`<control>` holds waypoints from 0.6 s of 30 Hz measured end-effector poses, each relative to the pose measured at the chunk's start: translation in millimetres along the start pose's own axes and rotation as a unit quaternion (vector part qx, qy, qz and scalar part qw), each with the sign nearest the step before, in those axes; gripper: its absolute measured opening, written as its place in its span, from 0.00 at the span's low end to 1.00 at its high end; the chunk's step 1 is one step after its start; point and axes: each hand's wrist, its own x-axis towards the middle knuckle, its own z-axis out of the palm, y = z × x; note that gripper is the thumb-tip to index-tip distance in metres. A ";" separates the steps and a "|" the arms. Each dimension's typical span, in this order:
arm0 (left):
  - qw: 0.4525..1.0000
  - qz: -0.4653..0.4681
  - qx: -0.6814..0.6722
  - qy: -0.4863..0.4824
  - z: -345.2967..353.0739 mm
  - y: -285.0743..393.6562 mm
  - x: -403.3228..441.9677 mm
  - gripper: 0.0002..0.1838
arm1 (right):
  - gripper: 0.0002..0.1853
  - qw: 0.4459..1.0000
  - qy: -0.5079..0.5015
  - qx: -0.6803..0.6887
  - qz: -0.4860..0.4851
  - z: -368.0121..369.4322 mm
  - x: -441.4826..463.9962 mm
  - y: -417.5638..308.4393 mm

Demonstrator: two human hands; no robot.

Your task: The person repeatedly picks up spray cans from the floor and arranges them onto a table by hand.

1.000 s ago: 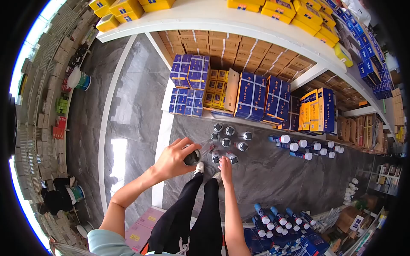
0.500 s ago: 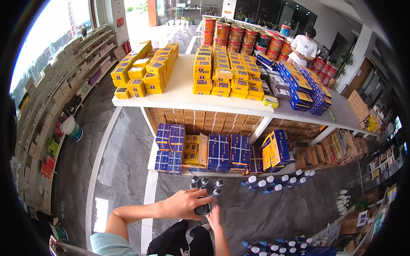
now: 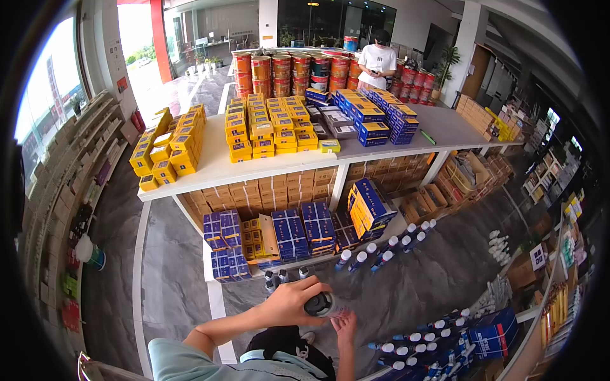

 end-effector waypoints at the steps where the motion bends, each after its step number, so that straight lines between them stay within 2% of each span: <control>1: 1.000 0.005 -0.005 -0.010 1.7 2.9 3.6 0.31 | 0.24 0.999 0.020 0.001 -0.034 -9.3 -1.2 0.4; 3: 0.998 0.049 -0.028 -0.028 3.2 7.1 11.6 0.31 | 0.22 0.998 0.034 0.022 -0.055 -22.4 -6.9 0.8; 5: 0.994 0.065 -0.052 -0.064 3.7 9.7 18.9 0.32 | 0.22 0.988 0.078 0.042 -0.123 -20.8 -18.5 -3.3; 8: 0.990 0.099 -0.080 -0.067 10.0 9.7 29.3 0.32 | 0.24 0.974 0.134 0.109 -0.146 -33.7 -32.0 4.1; 14: 0.957 0.183 -0.134 -0.181 11.6 12.7 43.0 0.31 | 0.25 0.919 0.220 0.214 -0.248 -7.6 -91.7 27.8; 18: 0.925 0.233 -0.162 -0.253 31.6 21.0 36.3 0.31 | 0.26 0.894 0.261 0.232 -0.281 -2.0 -134.3 62.2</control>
